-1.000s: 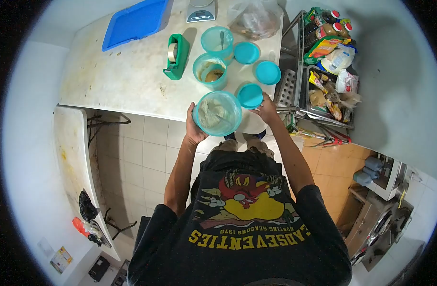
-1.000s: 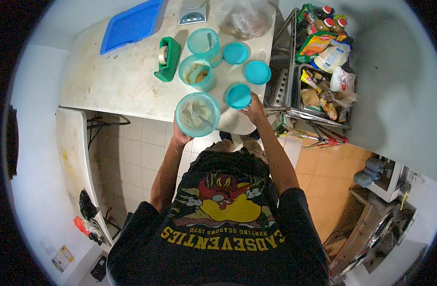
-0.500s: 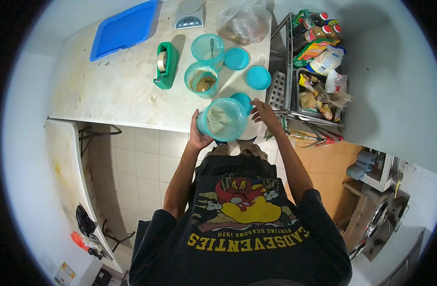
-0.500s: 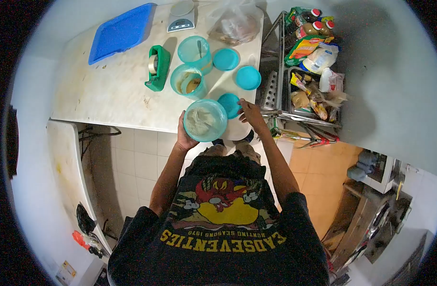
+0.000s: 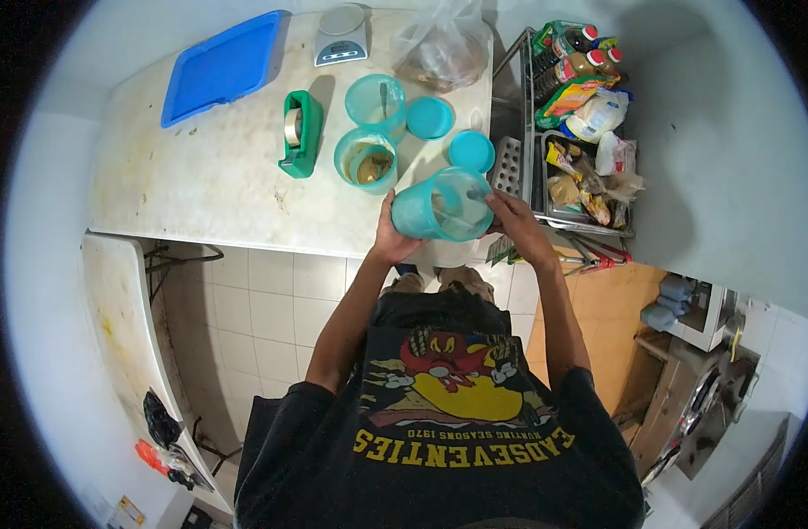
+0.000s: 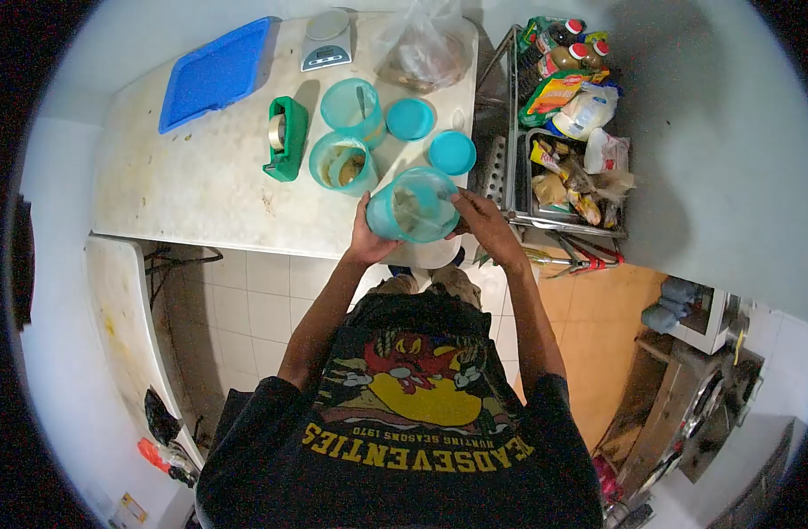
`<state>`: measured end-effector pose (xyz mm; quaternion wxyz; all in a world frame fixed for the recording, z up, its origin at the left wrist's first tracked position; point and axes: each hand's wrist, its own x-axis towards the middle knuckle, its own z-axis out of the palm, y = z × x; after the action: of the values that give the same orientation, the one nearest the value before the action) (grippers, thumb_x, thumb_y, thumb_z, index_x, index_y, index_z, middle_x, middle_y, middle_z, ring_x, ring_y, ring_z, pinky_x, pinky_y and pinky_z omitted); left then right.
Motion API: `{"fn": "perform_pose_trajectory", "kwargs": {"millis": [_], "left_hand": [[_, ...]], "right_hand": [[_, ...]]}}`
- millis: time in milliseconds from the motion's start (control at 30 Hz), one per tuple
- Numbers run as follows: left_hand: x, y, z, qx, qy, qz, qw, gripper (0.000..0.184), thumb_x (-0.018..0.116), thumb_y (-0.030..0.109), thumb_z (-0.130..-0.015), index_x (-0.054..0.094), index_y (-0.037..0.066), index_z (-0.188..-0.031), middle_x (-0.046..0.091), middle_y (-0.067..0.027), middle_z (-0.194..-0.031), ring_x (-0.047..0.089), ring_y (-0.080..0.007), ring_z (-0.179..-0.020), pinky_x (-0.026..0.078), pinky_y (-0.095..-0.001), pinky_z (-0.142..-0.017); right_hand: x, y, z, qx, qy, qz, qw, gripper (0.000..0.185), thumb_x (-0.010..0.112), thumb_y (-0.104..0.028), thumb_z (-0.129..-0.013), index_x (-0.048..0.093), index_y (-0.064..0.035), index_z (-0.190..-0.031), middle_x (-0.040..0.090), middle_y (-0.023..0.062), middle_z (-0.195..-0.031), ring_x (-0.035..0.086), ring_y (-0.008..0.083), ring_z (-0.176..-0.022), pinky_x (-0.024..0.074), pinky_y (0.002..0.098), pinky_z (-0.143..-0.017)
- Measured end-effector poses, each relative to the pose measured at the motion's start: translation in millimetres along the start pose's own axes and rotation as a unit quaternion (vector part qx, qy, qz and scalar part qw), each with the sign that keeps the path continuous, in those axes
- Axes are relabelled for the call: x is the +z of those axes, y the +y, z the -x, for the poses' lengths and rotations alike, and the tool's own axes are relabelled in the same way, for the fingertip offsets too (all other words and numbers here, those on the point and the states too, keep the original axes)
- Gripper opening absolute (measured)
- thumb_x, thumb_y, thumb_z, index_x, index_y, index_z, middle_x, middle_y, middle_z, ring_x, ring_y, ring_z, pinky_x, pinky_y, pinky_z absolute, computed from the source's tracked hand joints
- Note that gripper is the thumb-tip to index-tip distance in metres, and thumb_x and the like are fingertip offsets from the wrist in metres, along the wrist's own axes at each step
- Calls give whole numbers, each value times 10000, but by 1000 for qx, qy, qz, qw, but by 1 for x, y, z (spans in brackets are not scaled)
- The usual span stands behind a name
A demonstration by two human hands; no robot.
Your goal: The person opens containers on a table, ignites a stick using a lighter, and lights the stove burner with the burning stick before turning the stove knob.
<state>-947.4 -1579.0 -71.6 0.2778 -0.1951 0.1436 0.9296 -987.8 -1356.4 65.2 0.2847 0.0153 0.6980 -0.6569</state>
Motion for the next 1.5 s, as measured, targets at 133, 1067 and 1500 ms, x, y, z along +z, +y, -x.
{"fn": "perform_pose_trajectory", "kwargs": {"millis": [133,1067,1500], "left_hand": [[7,3,-10,-7,-6,17,1000,677,330,623,-919,368,142,-1392,407,-86,-1410,405,-262,-1280,327,-464,-1050],[46,110,55,237,251,-360,867,644,439,419,-967,183,141,-1489,475,-166,-1325,681,-262,-822,572,-330,-713],[31,118,63,242,201,-410,856,630,439,377,-972,185,121,-1489,483,-179,-1318,673,-250,-885,565,-348,-763]], "right_hand": [[-10,-14,-3,-14,9,95,995,438,468,-317,-987,553,44,-1219,630,80,-956,574,113,-802,491,277,-719],[20,11,-128,-100,58,244,963,389,458,-236,-984,518,23,-1268,637,193,-813,630,203,-605,507,337,-600],[22,10,-126,-10,106,160,981,444,511,-309,-969,507,-13,-1300,646,172,-1008,609,173,-646,504,318,-610]]}}
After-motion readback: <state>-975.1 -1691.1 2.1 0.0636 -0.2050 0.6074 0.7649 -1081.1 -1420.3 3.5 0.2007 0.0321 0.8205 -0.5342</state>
